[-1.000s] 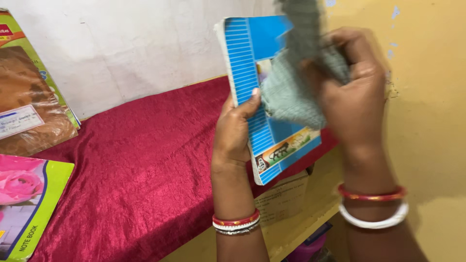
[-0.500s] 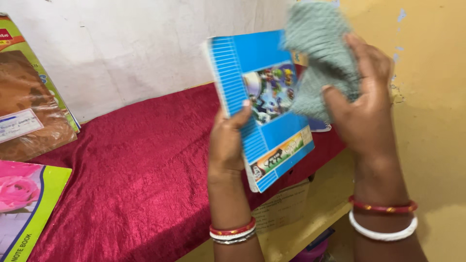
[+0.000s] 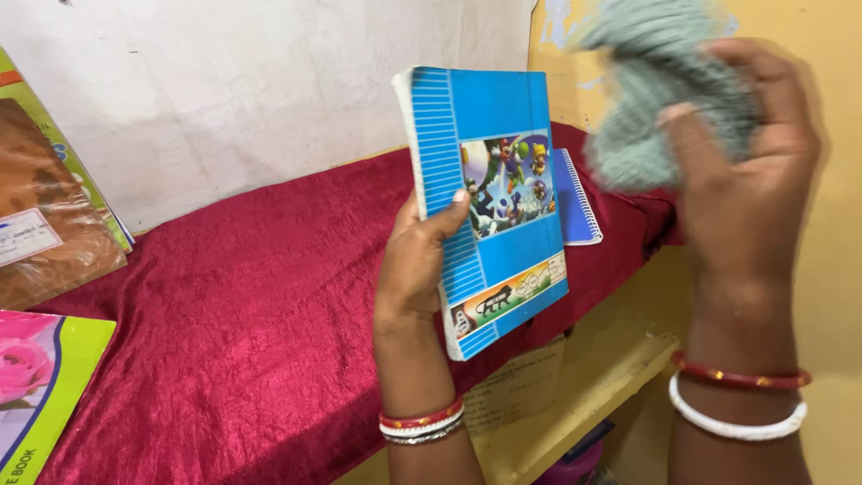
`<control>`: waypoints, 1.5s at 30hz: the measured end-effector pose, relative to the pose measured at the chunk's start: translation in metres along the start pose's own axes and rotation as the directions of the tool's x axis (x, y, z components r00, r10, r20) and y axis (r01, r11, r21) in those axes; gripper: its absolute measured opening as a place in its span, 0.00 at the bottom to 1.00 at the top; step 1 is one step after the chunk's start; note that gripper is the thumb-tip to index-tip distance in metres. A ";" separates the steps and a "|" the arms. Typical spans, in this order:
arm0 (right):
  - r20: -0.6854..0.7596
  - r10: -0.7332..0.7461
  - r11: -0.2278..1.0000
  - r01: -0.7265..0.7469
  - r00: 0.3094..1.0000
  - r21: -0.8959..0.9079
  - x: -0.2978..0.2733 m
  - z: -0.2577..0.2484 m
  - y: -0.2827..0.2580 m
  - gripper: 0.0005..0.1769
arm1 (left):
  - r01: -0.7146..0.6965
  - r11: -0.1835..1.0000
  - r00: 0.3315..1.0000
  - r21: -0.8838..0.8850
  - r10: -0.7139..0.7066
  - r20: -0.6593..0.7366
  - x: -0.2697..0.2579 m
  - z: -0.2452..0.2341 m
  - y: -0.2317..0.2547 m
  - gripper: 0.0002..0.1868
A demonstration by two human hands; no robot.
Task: The person wipes the covers of notebooks with a cloth, then places them into a stack.
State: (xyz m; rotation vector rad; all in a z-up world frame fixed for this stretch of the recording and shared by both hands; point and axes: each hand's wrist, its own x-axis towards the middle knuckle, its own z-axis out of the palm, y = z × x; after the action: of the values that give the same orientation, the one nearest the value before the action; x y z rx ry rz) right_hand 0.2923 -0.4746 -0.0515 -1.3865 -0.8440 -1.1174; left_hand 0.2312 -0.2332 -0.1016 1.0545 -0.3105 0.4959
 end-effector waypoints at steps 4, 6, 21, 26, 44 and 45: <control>0.388 0.157 0.952 -0.244 0.908 0.186 -0.007 0.008 -0.008 0.14 | 0.001 0.998 0.999 0.070 -0.004 0.037 0.005 -0.004 -0.018 0.18; 0.342 0.479 0.871 -0.485 0.808 -0.075 0.005 0.007 0.006 0.19 | 0.013 0.995 0.999 0.100 -0.016 0.034 0.002 -0.008 -0.013 0.14; 0.689 0.319 0.945 -0.271 0.651 -0.181 0.002 -0.026 0.005 0.20 | -0.183 0.959 0.982 -0.215 0.167 -0.088 -0.004 0.015 0.014 0.15; 0.118 0.484 0.803 -0.386 0.867 -0.455 0.011 -0.056 0.006 0.22 | -0.175 0.973 0.970 -0.152 0.144 -0.194 -0.014 0.013 0.026 0.15; 0.064 0.288 0.844 -0.285 0.955 0.454 0.017 -0.031 -0.043 0.17 | -0.014 0.989 0.989 0.146 -0.008 0.150 -0.006 0.032 -0.009 0.22; 0.130 0.243 0.733 -0.269 0.961 0.624 0.014 -0.024 -0.040 0.18 | -0.032 0.982 0.972 0.185 -0.013 0.236 -0.006 0.033 -0.011 0.23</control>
State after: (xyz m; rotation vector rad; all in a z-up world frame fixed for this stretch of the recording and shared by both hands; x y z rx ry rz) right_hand 0.2550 -0.4945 -0.0267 -0.9050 -0.9155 -0.5021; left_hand 0.2319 -0.2685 -0.0971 1.3007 -0.4872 0.4136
